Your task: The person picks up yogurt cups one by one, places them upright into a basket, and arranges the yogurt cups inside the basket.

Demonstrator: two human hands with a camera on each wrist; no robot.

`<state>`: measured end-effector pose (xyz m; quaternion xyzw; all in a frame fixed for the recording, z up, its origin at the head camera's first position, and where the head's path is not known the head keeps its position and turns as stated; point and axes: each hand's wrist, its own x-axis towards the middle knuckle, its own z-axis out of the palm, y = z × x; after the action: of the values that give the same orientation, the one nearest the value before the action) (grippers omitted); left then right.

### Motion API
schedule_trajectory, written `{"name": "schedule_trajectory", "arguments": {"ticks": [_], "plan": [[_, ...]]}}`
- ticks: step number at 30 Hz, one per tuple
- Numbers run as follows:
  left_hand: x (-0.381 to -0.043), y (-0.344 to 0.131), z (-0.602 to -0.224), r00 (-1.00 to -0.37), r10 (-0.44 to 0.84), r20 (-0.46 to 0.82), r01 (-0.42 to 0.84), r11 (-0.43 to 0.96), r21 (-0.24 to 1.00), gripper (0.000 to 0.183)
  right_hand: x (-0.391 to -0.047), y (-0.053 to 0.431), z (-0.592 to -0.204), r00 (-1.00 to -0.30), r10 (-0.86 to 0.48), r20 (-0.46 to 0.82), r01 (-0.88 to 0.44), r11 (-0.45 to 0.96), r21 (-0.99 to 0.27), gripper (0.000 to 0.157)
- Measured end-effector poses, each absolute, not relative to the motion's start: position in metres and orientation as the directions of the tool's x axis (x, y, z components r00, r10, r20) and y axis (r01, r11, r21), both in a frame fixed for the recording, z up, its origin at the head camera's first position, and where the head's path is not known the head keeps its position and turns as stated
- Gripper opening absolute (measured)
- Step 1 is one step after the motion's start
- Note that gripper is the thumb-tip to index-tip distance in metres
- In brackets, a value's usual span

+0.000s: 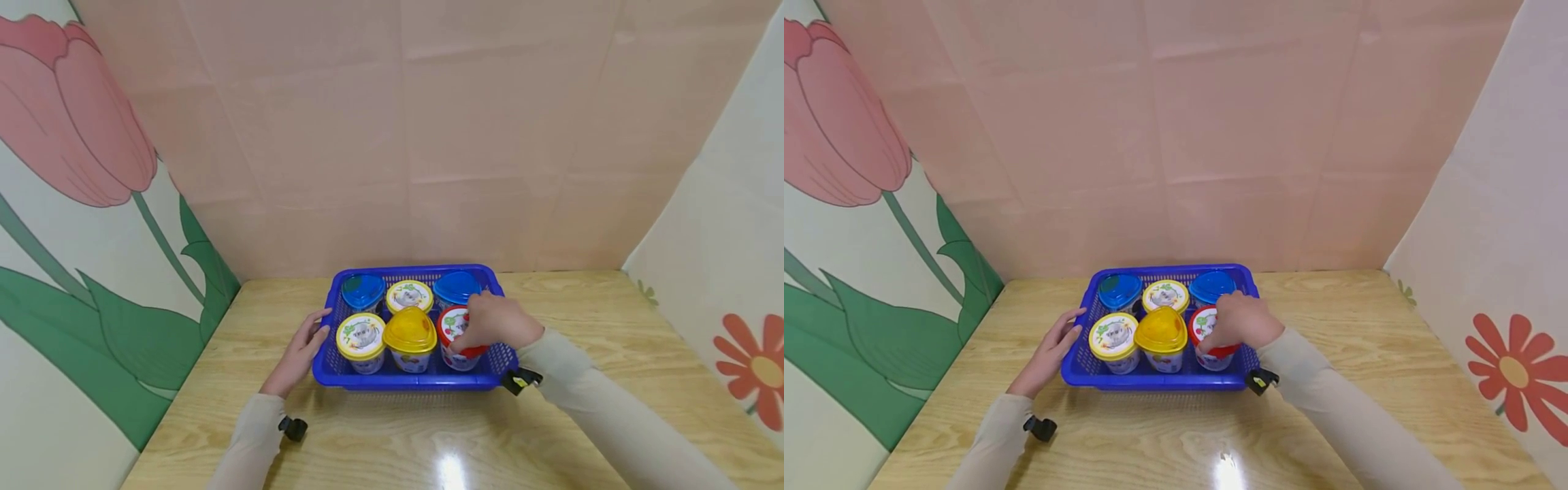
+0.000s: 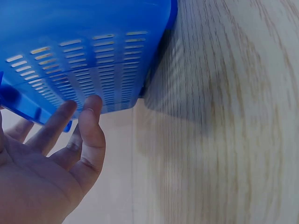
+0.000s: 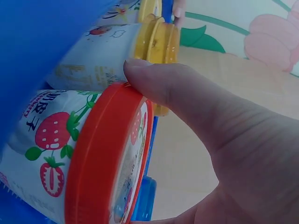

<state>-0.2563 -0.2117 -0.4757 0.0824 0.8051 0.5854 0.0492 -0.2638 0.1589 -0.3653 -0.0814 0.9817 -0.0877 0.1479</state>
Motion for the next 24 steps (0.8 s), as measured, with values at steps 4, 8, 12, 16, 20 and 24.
{"name": "schedule_trajectory", "arguments": {"ticks": [4, 8, 12, 16, 20, 24], "plan": [[-0.255, -0.211, -0.475, -0.981, 0.190, 0.027, 0.084, 0.299, 0.950, 0.047, -0.264, 0.159, -0.369, -0.943, -0.187, -0.274, -0.134, 0.970, -0.201, 0.089], [-0.255, -0.211, -0.475, -0.981, 0.193, 0.037, 0.095, 0.296, 0.950, 0.048, -0.264, 0.158, -0.369, -0.942, -0.185, -0.281, -0.130, 0.970, -0.204, 0.086], [-0.255, -0.211, -0.474, -0.981, 0.191, 0.038, 0.096, 0.307, 0.947, 0.048, -0.264, 0.156, -0.368, -0.941, -0.181, -0.287, -0.128, 0.973, -0.194, 0.083], [-0.256, -0.212, -0.475, -0.981, 0.191, 0.037, 0.097, 0.316, 0.944, 0.047, -0.264, 0.155, -0.368, -0.938, -0.173, -0.299, -0.127, 0.978, -0.166, 0.082], [-0.254, -0.211, -0.469, -0.981, 0.196, 0.017, 0.079, 0.316, 0.945, 0.047, -0.265, 0.155, -0.369, -0.936, -0.166, -0.310, -0.122, 0.980, -0.156, 0.082], [-0.245, -0.207, -0.450, -0.978, 0.209, 0.003, 0.070, 0.314, 0.947, 0.047, -0.266, 0.155, -0.370, -0.938, -0.166, -0.305, -0.123, 0.980, -0.156, 0.086]]}}
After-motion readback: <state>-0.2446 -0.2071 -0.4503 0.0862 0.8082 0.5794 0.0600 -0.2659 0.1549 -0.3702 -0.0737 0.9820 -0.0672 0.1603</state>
